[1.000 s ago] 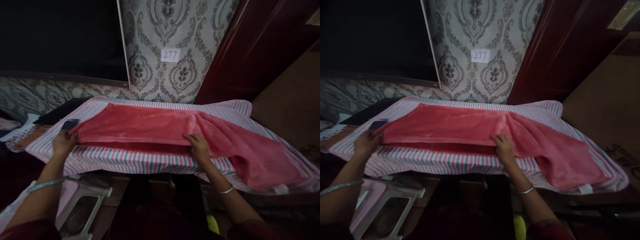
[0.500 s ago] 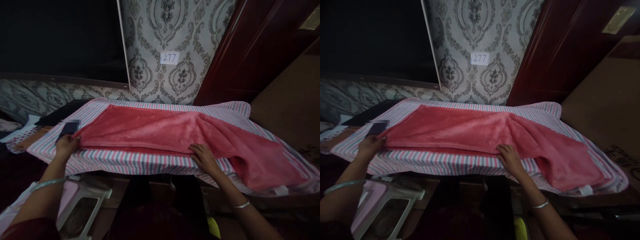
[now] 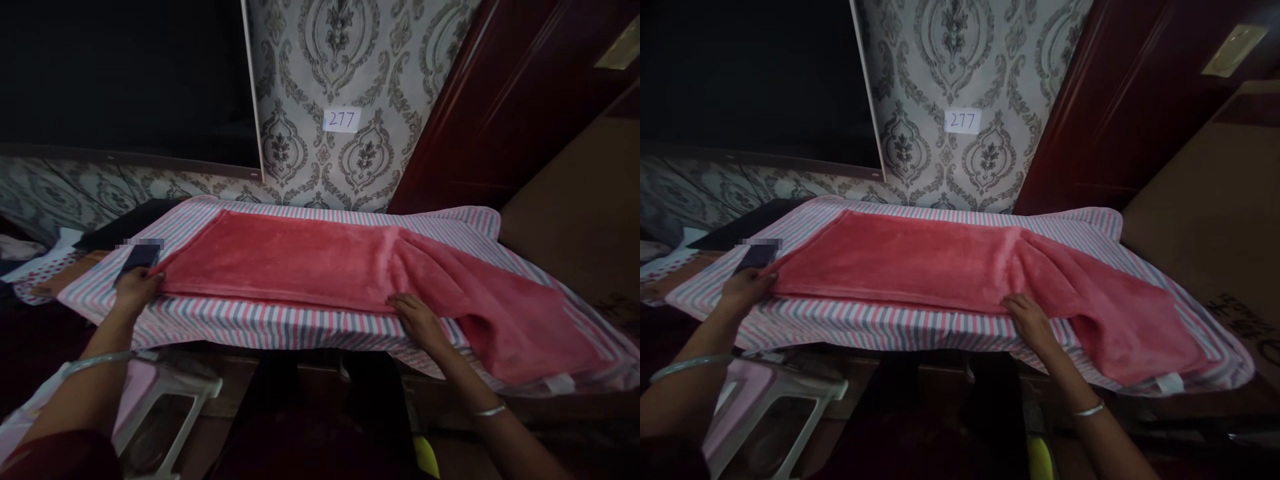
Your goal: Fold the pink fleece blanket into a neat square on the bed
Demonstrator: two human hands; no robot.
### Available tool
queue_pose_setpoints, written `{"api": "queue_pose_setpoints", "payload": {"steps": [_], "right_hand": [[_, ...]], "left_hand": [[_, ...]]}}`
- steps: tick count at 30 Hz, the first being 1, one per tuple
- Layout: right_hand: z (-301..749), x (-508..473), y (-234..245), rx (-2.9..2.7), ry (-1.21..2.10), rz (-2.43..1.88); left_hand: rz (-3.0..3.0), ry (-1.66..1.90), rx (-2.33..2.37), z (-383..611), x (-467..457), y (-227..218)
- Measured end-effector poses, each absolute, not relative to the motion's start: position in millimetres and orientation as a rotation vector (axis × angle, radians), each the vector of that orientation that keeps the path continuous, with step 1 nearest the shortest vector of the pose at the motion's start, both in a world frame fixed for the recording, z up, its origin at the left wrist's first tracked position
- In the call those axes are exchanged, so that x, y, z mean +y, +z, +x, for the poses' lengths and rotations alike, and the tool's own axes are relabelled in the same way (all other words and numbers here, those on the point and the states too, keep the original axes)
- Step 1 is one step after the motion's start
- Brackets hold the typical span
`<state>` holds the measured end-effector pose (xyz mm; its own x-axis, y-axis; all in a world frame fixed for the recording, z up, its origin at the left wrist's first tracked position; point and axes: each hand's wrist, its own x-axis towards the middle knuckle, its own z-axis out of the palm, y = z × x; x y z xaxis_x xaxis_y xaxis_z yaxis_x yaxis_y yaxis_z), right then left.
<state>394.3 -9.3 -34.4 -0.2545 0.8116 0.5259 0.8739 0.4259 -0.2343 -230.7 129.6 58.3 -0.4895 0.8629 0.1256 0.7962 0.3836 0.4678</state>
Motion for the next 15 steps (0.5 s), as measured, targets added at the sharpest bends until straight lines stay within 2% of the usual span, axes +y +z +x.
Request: {"api": "queue_pose_setpoints", "payload": {"steps": [9, 15], "right_hand": [[384.5, -4.8, -32.9, -2.195, -0.326, -1.623], [403.4, -3.8, -7.6, -2.130, -0.412, -1.533]], "left_hand": [[1.428, 0.648, 2.513, -221.1, 126.9, 68.0], [1.446, 0.659, 2.493, -225.3, 126.1, 68.2]]}}
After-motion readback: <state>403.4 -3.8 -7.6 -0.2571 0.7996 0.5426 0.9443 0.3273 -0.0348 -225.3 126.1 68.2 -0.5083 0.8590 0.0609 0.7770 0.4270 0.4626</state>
